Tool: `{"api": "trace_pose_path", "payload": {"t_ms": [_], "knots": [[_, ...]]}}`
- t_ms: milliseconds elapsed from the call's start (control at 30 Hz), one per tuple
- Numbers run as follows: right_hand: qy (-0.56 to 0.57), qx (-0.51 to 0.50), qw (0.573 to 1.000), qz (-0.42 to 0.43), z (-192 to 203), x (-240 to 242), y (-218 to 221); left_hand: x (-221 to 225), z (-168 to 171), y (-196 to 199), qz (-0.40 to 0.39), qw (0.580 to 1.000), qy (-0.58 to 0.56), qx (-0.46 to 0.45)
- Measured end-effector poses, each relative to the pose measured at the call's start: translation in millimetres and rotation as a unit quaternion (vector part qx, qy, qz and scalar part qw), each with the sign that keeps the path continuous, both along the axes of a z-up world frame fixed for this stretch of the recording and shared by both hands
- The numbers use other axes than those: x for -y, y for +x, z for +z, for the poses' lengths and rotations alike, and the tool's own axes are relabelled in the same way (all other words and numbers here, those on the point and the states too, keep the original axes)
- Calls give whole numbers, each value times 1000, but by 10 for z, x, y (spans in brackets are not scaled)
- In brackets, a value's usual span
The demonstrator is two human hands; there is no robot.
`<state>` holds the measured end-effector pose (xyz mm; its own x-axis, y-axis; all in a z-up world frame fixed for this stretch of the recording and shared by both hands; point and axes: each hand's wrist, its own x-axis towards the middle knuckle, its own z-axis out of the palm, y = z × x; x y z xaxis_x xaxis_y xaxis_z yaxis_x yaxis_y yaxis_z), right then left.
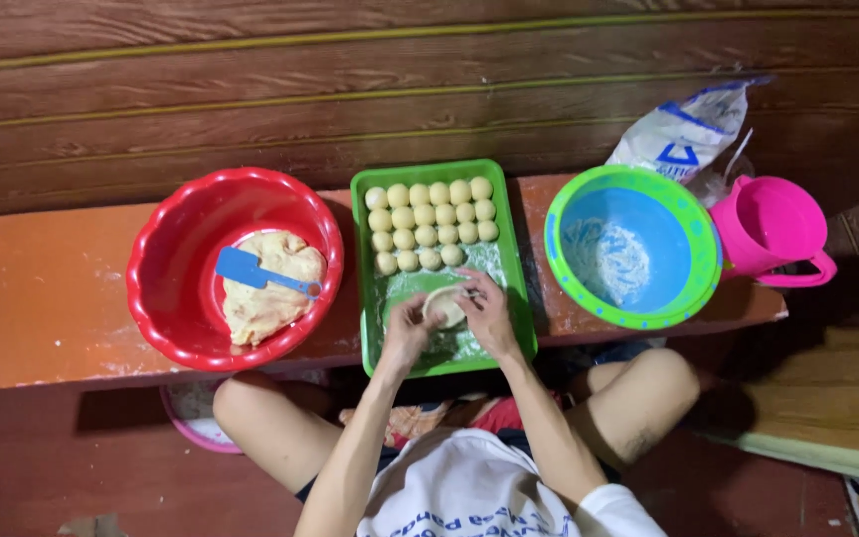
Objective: Rolling small pieces of dough into uniform balls and placing them in a tray.
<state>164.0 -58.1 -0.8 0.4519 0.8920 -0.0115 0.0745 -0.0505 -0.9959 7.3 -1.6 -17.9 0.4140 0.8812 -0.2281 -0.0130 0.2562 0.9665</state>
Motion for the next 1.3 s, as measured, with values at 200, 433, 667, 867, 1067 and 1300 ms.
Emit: {"api": "trace_pose_path", "payload": {"t_ms": [200,433,667,867,1067,1300], "knots": [[-1,-47,999,-7,-211,21,-11,-26,146,-39,21,999,-30,-15],[25,28,999,-39,178,20,-26,-10,63,54,24,998,-61,-12],[14,13,1000,24,132,-58,-42,-69,203,15,1,999,-26,-38],[-11,-63,998,18,-53,-90,16,-92,214,35,-17,994,30,-106],[12,-12,999,31,-18,-38,18,-2,344,60,-86,993,-28,-74],[-7,-17,999,27,59,-29,29,-2,174,-21,-28,998,-5,-51]]}}
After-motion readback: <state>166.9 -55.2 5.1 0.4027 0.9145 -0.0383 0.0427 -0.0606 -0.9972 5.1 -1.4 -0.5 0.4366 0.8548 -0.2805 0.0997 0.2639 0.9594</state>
